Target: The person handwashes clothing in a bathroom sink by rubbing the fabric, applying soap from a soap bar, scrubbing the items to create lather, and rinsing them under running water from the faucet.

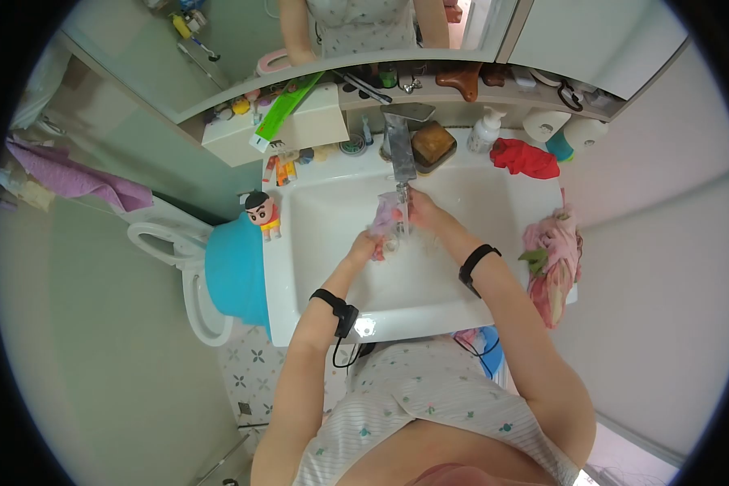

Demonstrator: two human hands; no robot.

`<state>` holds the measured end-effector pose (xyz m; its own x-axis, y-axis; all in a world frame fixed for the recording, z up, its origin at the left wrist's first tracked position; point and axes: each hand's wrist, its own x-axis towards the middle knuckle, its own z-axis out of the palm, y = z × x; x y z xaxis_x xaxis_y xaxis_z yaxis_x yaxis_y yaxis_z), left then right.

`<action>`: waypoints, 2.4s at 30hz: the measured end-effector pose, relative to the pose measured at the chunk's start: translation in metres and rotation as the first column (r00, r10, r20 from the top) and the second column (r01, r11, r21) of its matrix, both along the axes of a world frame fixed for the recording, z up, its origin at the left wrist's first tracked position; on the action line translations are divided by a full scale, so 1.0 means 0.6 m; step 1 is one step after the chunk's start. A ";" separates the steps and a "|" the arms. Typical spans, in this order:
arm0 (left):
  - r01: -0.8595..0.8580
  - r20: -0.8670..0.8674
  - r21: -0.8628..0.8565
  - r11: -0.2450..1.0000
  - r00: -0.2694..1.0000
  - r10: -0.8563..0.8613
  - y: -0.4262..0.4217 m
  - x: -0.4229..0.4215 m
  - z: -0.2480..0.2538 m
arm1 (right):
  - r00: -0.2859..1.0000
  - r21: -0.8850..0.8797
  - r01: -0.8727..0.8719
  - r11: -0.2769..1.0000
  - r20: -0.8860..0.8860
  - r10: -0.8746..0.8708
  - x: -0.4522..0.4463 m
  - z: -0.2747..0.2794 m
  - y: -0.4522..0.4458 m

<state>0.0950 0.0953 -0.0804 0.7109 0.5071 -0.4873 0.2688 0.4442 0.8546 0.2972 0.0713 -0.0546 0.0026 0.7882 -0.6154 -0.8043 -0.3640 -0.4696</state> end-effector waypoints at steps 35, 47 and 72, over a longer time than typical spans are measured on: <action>-0.446 -0.134 -0.544 0.711 0.883 0.451 0.020 -0.088 -0.021 | 0.793 -0.091 -0.478 0.874 0.384 0.473 -0.069 -0.100 -0.068; -0.292 -0.025 -0.548 0.784 0.942 0.333 -0.005 0.023 -0.014 | 0.885 0.117 -0.384 0.916 0.328 0.330 -0.045 0.011 -0.125; -0.407 0.044 -0.620 0.670 0.835 0.548 -0.036 0.027 0.005 | 0.826 0.020 -0.128 0.992 0.555 0.095 -0.044 0.006 -0.082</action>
